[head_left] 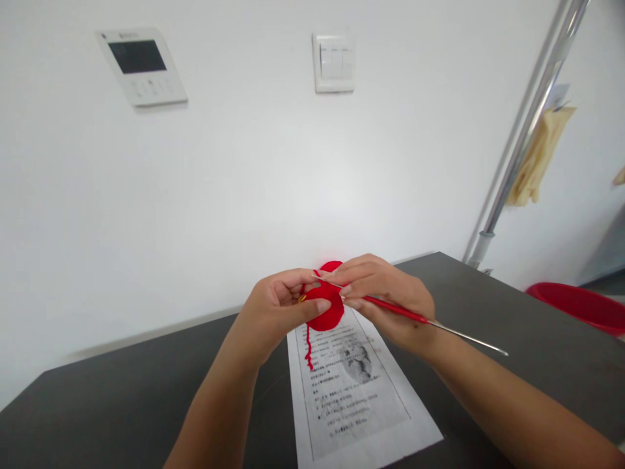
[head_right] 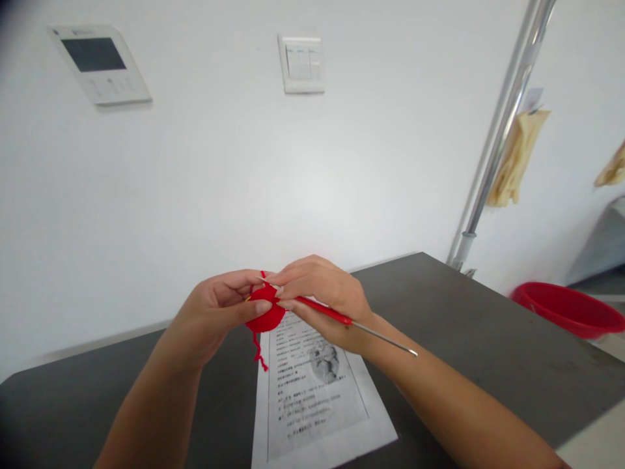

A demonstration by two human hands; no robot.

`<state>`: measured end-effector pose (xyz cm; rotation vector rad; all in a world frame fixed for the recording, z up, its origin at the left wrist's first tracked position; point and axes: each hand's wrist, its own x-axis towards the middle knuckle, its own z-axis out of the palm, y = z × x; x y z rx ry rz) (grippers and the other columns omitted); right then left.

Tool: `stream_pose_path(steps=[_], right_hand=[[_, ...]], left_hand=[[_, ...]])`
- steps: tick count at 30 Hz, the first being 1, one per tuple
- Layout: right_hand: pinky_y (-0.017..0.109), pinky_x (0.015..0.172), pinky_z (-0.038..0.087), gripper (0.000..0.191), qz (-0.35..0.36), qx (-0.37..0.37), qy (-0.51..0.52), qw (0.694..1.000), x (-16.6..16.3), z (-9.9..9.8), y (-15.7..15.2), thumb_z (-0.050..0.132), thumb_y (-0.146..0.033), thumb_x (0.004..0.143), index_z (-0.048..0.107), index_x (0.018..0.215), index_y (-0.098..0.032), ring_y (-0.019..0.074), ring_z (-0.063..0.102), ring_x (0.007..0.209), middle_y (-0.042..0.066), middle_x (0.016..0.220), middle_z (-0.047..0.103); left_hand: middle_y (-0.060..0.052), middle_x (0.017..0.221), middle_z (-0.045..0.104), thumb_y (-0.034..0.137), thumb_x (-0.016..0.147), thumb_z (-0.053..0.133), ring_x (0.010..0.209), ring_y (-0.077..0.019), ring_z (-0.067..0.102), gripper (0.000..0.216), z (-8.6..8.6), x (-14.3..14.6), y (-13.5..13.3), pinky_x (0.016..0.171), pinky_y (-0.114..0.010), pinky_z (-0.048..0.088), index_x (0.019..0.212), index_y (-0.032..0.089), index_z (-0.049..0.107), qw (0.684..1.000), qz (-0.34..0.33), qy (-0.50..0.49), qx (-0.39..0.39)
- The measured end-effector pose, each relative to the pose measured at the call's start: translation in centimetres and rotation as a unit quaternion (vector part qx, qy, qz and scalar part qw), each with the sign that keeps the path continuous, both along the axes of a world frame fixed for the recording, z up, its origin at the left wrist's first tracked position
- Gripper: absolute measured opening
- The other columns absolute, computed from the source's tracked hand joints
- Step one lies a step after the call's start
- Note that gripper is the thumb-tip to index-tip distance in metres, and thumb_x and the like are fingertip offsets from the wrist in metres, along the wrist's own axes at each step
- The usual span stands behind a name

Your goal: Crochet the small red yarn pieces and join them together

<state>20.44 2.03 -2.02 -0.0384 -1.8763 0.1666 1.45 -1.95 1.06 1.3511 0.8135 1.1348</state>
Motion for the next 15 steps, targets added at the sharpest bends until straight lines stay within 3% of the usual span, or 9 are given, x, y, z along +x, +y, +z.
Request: stream_pose_path(steps=[8,15], right_hand=[[0.035,0.087,0.06,0.01,0.038,-0.076,0.012,0.996,-0.27,-0.5,0.28,0.067,-0.012,0.09,0.071,0.096,-0.02,0.0181,0.071,0.098,0.008,0.099,0.077],[0.032,0.083,0.061,0.016,0.14,-0.195,0.074,0.968,-0.2,-0.58,0.31,0.072,-0.01,0.087,0.074,0.096,-0.022,0.0168,0.074,0.094,0.005,0.098,0.078]], left_hand=[[-0.003,0.078,0.078,0.018,0.06,0.09,0.072,-0.0157,0.068,0.05,0.1,0.11,-0.57,0.071,-0.025,0.053,0.109,0.02,0.078,1.0,0.007,0.002,-0.024],[-0.003,0.076,0.075,0.023,0.071,0.082,0.076,-0.0161,0.066,0.017,-0.08,-0.14,-0.37,0.072,-0.025,0.051,0.088,0.021,0.082,0.995,0.082,0.015,0.049]])
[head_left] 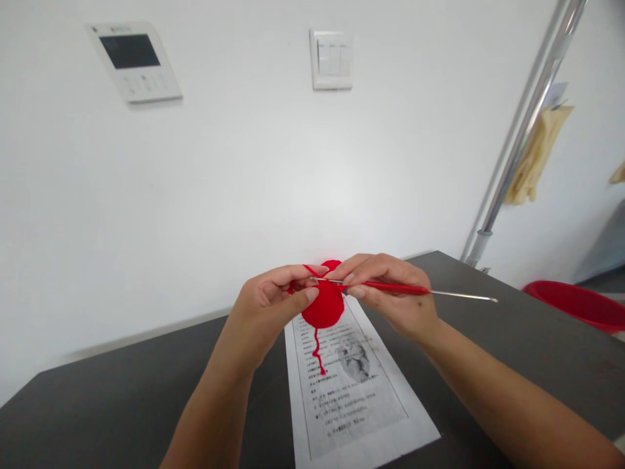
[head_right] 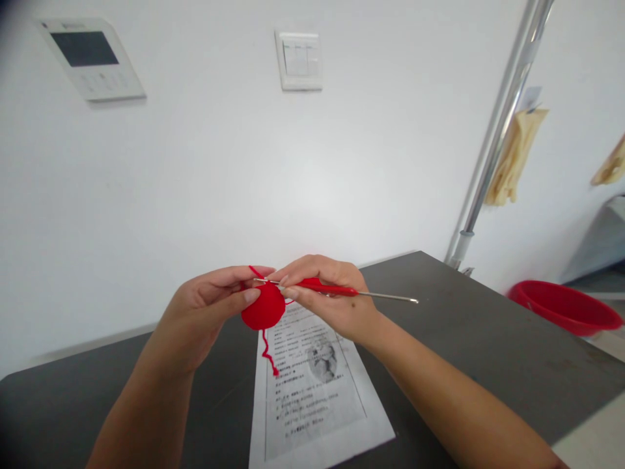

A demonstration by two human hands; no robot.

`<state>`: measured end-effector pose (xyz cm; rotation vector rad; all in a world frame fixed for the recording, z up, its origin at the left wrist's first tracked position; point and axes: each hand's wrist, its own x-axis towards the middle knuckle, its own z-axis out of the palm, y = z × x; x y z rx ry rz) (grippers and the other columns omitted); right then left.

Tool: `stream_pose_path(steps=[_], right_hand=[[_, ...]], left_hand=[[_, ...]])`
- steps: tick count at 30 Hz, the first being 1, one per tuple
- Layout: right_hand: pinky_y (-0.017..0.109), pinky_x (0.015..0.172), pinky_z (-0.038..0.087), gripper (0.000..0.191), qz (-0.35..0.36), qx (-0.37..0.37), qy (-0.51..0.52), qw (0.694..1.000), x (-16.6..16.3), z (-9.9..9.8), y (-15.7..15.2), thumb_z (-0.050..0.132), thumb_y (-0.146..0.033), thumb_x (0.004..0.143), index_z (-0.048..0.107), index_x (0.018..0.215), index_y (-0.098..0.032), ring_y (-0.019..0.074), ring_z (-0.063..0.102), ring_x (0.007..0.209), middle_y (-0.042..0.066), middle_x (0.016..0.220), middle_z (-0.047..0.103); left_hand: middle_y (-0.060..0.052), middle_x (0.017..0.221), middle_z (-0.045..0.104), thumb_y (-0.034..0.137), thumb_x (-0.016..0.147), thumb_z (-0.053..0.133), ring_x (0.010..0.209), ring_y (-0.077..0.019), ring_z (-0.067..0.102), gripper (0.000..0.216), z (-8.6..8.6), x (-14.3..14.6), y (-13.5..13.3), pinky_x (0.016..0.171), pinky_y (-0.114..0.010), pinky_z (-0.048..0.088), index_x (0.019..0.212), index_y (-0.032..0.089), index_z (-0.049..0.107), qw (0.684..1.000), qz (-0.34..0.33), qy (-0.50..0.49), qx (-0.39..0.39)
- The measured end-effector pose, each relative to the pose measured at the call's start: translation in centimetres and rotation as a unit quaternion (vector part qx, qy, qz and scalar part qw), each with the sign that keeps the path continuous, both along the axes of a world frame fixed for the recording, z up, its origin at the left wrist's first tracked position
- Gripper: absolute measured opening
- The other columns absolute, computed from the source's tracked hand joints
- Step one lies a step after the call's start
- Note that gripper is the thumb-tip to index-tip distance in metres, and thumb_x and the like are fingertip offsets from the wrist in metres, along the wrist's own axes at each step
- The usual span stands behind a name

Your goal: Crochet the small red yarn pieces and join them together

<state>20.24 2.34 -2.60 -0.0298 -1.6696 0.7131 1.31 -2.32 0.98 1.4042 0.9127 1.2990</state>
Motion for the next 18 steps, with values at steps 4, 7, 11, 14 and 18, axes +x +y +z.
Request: stream_pose_path(steps=[4,7,11,14,18], right_hand=[[0.028,0.079,0.062,0.015,0.003,-0.023,0.007,1.0,0.0,0.2,0.0,0.075,-0.01,0.084,0.076,0.093,-0.022,0.0153,0.074,0.089,0.004,0.094,0.079],[0.027,0.079,0.062,0.012,0.023,-0.044,0.008,0.999,0.2,0.3,0.1,0.076,-0.012,0.084,0.076,0.091,-0.022,0.015,0.075,0.089,0.004,0.093,0.079],[0.029,0.081,0.061,0.008,0.077,-0.075,-0.012,0.994,0.9,0.5,0.3,0.073,-0.015,0.088,0.075,0.092,-0.021,0.0162,0.075,0.093,0.005,0.097,0.079],[0.032,0.081,0.061,0.006,0.108,-0.079,-0.044,0.99,1.6,0.8,0.4,0.07,-0.016,0.09,0.073,0.093,-0.02,0.0179,0.074,0.095,0.006,0.1,0.079],[0.032,0.082,0.06,0.005,0.076,-0.055,-0.094,0.991,2.1,1.0,0.2,0.067,-0.015,0.092,0.07,0.093,-0.019,0.0179,0.074,0.096,0.007,0.102,0.078]], left_hand=[[-0.002,0.075,0.074,0.02,0.071,0.081,0.072,-0.0139,0.063,0.009,-0.1,0.0,0.0,0.068,-0.023,0.048,0.08,0.02,0.081,1.0,0.02,0.007,0.015],[-0.001,0.072,0.073,0.019,0.07,0.08,0.068,-0.0116,0.061,0.011,-0.2,0.1,-0.1,0.065,-0.021,0.046,0.081,0.02,0.081,1.0,0.023,-0.002,0.0],[0.002,0.066,0.069,0.017,0.069,0.079,0.063,-0.009,0.057,0.012,0.0,0.2,-0.1,0.061,-0.019,0.044,0.08,0.021,0.081,1.0,0.026,-0.001,-0.005],[0.003,0.068,0.069,0.014,0.069,0.077,0.065,-0.009,0.058,0.013,0.1,0.3,-0.2,0.063,-0.02,0.044,0.079,0.021,0.081,0.999,0.043,0.024,0.017],[0.002,0.078,0.074,0.014,0.072,0.074,0.073,-0.0116,0.061,0.012,0.0,0.3,-0.3,0.069,-0.023,0.047,0.08,0.021,0.079,0.993,0.073,0.073,0.053]])
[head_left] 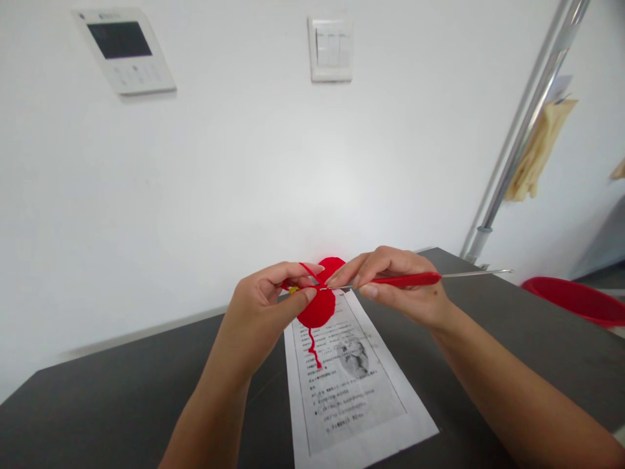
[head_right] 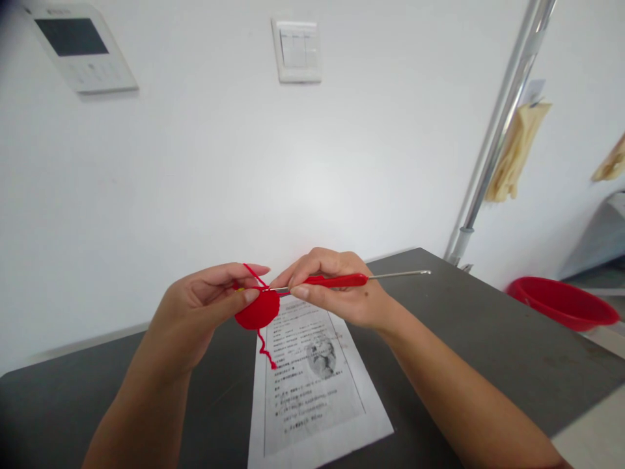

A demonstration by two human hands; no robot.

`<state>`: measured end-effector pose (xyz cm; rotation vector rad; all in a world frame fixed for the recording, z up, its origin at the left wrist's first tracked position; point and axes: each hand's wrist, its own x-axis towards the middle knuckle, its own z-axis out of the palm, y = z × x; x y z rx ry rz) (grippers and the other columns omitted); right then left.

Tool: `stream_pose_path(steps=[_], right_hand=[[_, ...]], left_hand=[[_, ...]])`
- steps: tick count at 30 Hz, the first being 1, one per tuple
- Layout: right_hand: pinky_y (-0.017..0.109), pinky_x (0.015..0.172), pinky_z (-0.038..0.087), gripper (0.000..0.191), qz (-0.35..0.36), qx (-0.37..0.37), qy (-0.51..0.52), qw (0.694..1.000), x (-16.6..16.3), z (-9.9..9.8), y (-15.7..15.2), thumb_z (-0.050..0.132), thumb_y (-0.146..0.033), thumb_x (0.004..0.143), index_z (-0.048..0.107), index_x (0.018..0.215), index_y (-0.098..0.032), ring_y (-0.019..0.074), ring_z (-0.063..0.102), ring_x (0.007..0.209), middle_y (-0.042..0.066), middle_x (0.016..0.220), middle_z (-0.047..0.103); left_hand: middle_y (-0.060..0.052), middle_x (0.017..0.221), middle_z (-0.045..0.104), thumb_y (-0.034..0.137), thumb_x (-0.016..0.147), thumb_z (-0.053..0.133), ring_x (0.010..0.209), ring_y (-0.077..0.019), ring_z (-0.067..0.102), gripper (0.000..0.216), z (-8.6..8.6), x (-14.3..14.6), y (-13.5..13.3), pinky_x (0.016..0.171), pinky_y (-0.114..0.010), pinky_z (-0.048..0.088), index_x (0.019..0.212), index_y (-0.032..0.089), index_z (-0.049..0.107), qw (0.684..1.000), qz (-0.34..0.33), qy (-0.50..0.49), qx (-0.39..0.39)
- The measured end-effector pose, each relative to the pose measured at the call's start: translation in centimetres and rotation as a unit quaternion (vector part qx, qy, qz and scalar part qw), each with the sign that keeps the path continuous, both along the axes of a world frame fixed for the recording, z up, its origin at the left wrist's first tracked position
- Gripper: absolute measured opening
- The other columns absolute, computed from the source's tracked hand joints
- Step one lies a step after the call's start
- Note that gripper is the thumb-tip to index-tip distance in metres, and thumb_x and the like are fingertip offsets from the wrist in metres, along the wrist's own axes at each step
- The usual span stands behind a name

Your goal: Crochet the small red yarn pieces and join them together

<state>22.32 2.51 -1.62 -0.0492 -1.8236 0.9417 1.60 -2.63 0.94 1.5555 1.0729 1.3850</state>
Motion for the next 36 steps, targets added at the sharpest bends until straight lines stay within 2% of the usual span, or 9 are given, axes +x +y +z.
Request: stream_pose_path(steps=[7,11,15,21,25,28,31,34,36], right_hand=[[0.033,0.081,0.059,0.008,-0.092,0.095,-0.057,0.99,0.2,0.2,-0.4,0.06,-0.014,0.094,0.066,0.091,-0.019,0.0191,0.073,0.097,0.008,0.102,0.076],[0.03,0.079,0.058,0.009,-0.174,0.216,-0.123,0.953,0.2,0.7,-0.7,0.057,-0.012,0.095,0.062,0.093,-0.02,0.0169,0.073,0.092,0.007,0.101,0.075],[0.031,0.079,0.058,0.008,-0.19,0.308,-0.089,0.928,-0.6,0.4,-0.3,0.056,-0.011,0.095,0.06,0.096,-0.018,0.0185,0.069,0.094,0.009,0.095,0.072],[0.035,0.08,0.06,0.012,-0.232,0.379,-0.001,0.896,-1.5,-0.9,0.9,0.063,-0.011,0.092,0.062,0.102,-0.017,0.0201,0.068,0.097,0.011,0.103,0.07],[0.031,0.078,0.061,0.015,-0.234,0.372,-0.013,0.898,-1.6,-0.9,0.9,0.062,-0.017,0.095,0.061,0.109,-0.021,0.0171,0.071,0.091,0.006,0.099,0.072],[0.03,0.081,0.06,0.017,-0.237,0.375,0.004,0.896,-1.8,-0.8,0.8,0.059,-0.017,0.096,0.058,0.113,-0.02,0.0162,0.07,0.094,0.006,0.099,0.072],[0.03,0.081,0.058,0.016,-0.252,0.386,0.035,0.887,-2.3,-1.5,1.1,0.058,-0.016,0.096,0.058,0.111,-0.022,0.0161,0.069,0.093,0.004,0.096,0.07],[0.031,0.082,0.055,0.017,-0.293,0.379,0.074,0.875,-3.1,-2.7,1.5,0.061,-0.013,0.092,0.059,0.106,-0.024,0.0164,0.066,0.092,0.003,0.097,0.068],[0.035,0.087,0.053,0.02,-0.336,0.386,0.07,0.856,-3.4,-3.3,1.5,0.062,-0.012,0.09,0.059,0.105,-0.024,0.0187,0.064,0.097,0.004,0.103,0.067]], left_hand=[[0.0,0.095,0.075,0.014,0.077,0.068,0.088,-0.0158,0.066,0.008,-0.2,0.1,-0.4,0.08,-0.028,0.049,0.079,0.021,0.072,0.992,0.059,0.093,0.064],[-0.001,0.093,0.073,0.012,0.08,0.063,0.088,-0.0162,0.065,0.013,-0.4,0.6,-0.5,0.082,-0.029,0.049,0.085,0.02,0.072,0.969,0.1,0.174,0.147],[-0.002,0.093,0.073,0.013,0.081,0.063,0.087,-0.0173,0.065,0.014,-0.6,1.0,-0.6,0.081,-0.031,0.049,0.088,0.02,0.073,0.955,0.101,0.212,0.179],[0.001,0.091,0.072,0.02,0.078,0.073,0.095,-0.0183,0.066,0.036,-0.8,0.8,-0.4,0.096,-0.035,0.047,0.114,0.023,0.072,0.991,0.079,0.078,0.069],[0.004,0.073,0.068,0.022,0.072,0.081,0.076,-0.0128,0.065,0.029,-0.6,1.0,-0.1,0.083,-0.028,0.052,0.101,0.022,0.077,0.998,0.056,-0.032,0.026],[0.004,0.066,0.067,0.02,0.063,0.086,0.065,-0.0098,0.062,0.028,-0.6,1.6,0.3,0.067,-0.021,0.052,0.091,0.02,0.08,0.991,-0.007,-0.132,-0.029],[0.0,0.066,0.069,0.022,0.058,0.089,0.066,-0.0114,0.065,0.032,-1.0,2.4,0.7,0.065,-0.02,0.052,0.088,0.017,0.08,0.971,-0.065,-0.214,-0.086],[0.002,0.068,0.068,0.025,0.064,0.085,0.065,-0.0108,0.064,0.033,-1.8,2.8,1.0,0.067,-0.022,0.053,0.096,0.018,0.078,0.977,-0.028,-0.206,-0.047],[0.003,0.073,0.068,0.024,0.072,0.08,0.069,-0.0115,0.064,0.036,-2.2,2.6,1.0,0.071,-0.024,0.053,0.108,0.02,0.075,0.991,0.04,-0.124,0.019]])
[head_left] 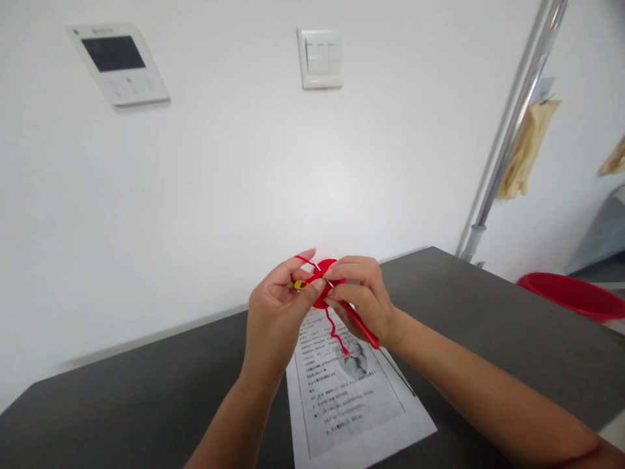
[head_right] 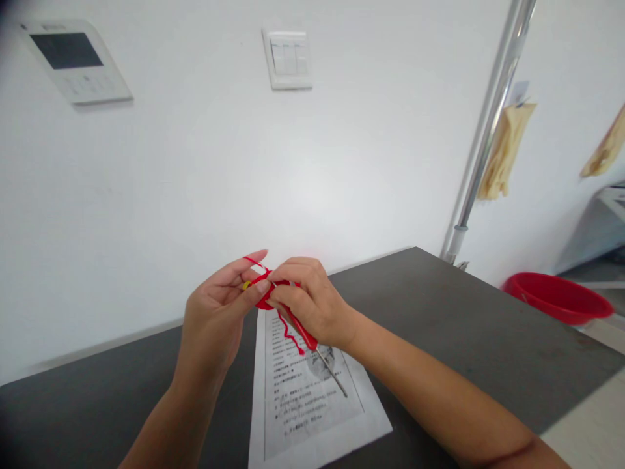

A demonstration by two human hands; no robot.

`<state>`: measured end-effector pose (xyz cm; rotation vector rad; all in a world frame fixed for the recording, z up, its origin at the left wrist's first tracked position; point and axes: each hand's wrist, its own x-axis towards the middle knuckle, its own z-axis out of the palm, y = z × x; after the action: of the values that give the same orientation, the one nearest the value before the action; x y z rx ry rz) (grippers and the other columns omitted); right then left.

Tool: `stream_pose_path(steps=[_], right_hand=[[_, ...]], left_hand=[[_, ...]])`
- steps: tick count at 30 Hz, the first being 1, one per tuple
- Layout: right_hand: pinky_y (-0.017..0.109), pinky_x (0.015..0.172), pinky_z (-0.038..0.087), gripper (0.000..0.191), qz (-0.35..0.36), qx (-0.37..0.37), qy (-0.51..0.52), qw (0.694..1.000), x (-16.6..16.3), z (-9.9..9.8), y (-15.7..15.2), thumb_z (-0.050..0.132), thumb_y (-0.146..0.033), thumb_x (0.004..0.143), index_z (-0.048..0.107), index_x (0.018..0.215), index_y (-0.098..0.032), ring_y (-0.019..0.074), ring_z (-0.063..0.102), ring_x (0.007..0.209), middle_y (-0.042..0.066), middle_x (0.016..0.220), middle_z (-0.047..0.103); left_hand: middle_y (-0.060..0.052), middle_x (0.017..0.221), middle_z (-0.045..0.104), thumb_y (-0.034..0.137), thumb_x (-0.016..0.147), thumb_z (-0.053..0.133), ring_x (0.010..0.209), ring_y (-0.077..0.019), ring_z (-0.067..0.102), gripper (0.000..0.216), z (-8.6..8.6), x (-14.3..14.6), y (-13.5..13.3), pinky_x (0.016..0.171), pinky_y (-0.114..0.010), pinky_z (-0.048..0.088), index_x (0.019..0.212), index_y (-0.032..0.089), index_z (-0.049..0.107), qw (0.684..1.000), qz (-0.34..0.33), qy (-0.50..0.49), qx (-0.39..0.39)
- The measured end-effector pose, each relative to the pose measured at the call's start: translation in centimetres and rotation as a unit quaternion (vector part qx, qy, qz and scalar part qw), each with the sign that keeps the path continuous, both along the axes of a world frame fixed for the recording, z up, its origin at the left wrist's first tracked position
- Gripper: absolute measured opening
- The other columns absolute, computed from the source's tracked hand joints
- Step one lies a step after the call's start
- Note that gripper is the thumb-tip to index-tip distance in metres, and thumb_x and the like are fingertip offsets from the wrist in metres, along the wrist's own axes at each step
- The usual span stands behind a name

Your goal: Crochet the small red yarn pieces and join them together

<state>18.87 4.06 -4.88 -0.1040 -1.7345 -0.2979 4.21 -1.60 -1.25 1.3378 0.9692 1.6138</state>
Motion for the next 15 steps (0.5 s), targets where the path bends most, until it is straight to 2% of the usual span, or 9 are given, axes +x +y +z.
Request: stream_pose_path(steps=[2,4,7,11,15], right_hand=[[0.039,0.089,0.052,0.017,-0.023,-0.024,-0.014,0.999,-0.1,0.0,-0.4,0.062,-0.013,0.09,0.058,0.104,-0.022,0.0208,0.063,0.1,0.008,0.106,0.067],[0.038,0.087,0.053,0.014,-0.016,-0.061,-0.021,0.998,0.0,0.5,-1.1,0.061,-0.012,0.091,0.058,0.102,-0.02,0.0207,0.064,0.097,0.009,0.103,0.068],[0.035,0.087,0.053,0.007,0.039,-0.163,-0.038,0.985,0.6,1.8,-2.3,0.06,-0.015,0.094,0.062,0.098,-0.02,0.0195,0.067,0.096,0.007,0.1,0.072],[0.028,0.077,0.054,0.007,0.076,-0.339,-0.06,0.936,1.7,2.9,-3.0,0.062,-0.019,0.094,0.069,0.096,-0.018,0.0163,0.07,0.086,0.005,0.095,0.074],[0.024,0.064,0.051,0.007,0.142,-0.44,-0.04,0.886,2.5,3.4,-2.6,0.068,-0.022,0.089,0.071,0.088,-0.016,0.0135,0.067,0.072,0.003,0.081,0.073]], left_hand=[[0.001,0.082,0.07,0.022,0.079,0.074,0.082,-0.0146,0.066,0.037,-0.1,-0.6,0.0,0.083,-0.028,0.052,0.116,0.021,0.073,0.988,0.075,0.121,0.058],[-0.001,0.088,0.07,0.021,0.083,0.069,0.089,-0.0176,0.066,0.033,0.1,-1.3,0.0,0.09,-0.032,0.05,0.116,0.021,0.073,0.962,0.109,0.221,0.115],[-0.004,0.088,0.071,0.021,0.084,0.066,0.087,-0.0201,0.066,0.03,0.6,-2.3,0.4,0.086,-0.033,0.05,0.113,0.018,0.074,0.926,0.142,0.316,0.149],[-0.006,0.093,0.073,0.022,0.084,0.067,0.091,-0.022,0.067,0.028,0.7,-3.4,1.2,0.085,-0.034,0.05,0.111,0.018,0.075,0.924,0.118,0.333,0.147],[-0.007,0.097,0.075,0.026,0.083,0.07,0.096,-0.0235,0.068,0.026,0.4,-3.9,1.9,0.089,-0.036,0.051,0.107,0.02,0.076,0.941,0.061,0.311,0.122]])
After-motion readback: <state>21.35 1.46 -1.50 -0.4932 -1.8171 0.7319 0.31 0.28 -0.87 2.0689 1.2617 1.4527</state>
